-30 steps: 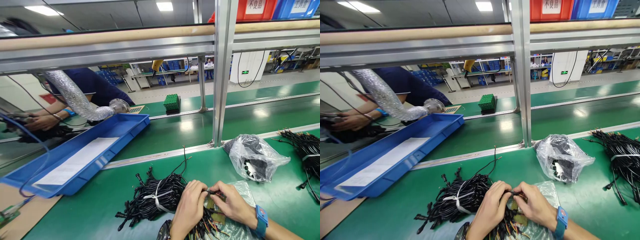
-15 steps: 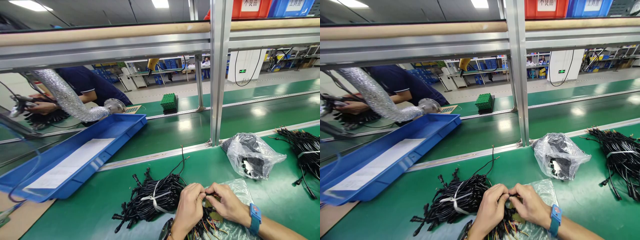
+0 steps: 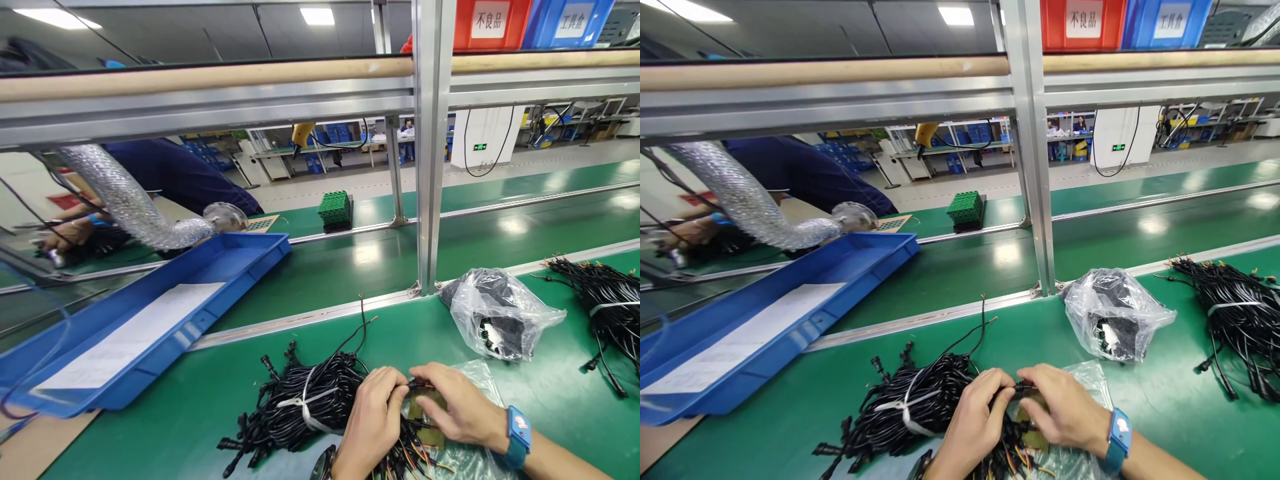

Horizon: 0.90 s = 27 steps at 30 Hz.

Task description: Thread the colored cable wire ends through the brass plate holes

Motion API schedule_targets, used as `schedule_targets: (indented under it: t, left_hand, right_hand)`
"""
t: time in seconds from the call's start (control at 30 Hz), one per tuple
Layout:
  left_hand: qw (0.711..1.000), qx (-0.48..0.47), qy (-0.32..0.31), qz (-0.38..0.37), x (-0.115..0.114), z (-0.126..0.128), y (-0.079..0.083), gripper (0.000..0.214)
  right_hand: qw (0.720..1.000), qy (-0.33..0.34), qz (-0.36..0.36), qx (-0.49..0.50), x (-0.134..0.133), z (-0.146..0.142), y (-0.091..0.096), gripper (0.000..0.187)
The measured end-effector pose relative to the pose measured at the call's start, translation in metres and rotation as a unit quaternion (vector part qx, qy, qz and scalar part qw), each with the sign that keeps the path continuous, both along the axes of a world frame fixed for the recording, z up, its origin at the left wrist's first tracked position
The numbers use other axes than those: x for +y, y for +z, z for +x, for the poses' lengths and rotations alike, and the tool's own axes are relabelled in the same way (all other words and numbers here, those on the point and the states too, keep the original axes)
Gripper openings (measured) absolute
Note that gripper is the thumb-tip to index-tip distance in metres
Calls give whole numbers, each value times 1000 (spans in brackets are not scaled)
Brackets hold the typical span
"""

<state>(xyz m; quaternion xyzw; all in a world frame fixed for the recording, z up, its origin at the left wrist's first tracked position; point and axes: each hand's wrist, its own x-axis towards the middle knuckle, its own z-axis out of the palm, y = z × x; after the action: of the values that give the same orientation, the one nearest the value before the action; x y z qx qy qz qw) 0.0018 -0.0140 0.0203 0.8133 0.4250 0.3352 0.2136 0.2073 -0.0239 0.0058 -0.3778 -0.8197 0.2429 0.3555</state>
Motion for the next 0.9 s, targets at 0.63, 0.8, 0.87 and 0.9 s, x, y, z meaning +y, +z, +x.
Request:
schedule_targets:
  t: [0.63, 0.8, 0.87, 0.9]
  left_hand:
    - [967, 65, 96, 228, 2, -12, 18, 21]
    - [907, 121, 211, 344, 10, -16, 29, 28]
    - [897, 164, 264, 313, 14, -16, 29, 28]
    - [894, 189, 285, 290, 16, -16, 28, 29]
  right_hand:
    - [830, -341, -23, -440, 38, 86, 8, 19]
    - [825, -353, -26, -440, 38, 86, 9, 23]
    - [826, -350, -26, -442, 37, 86, 8, 22]
    - [826, -349, -26, -442, 37, 87, 8, 22]
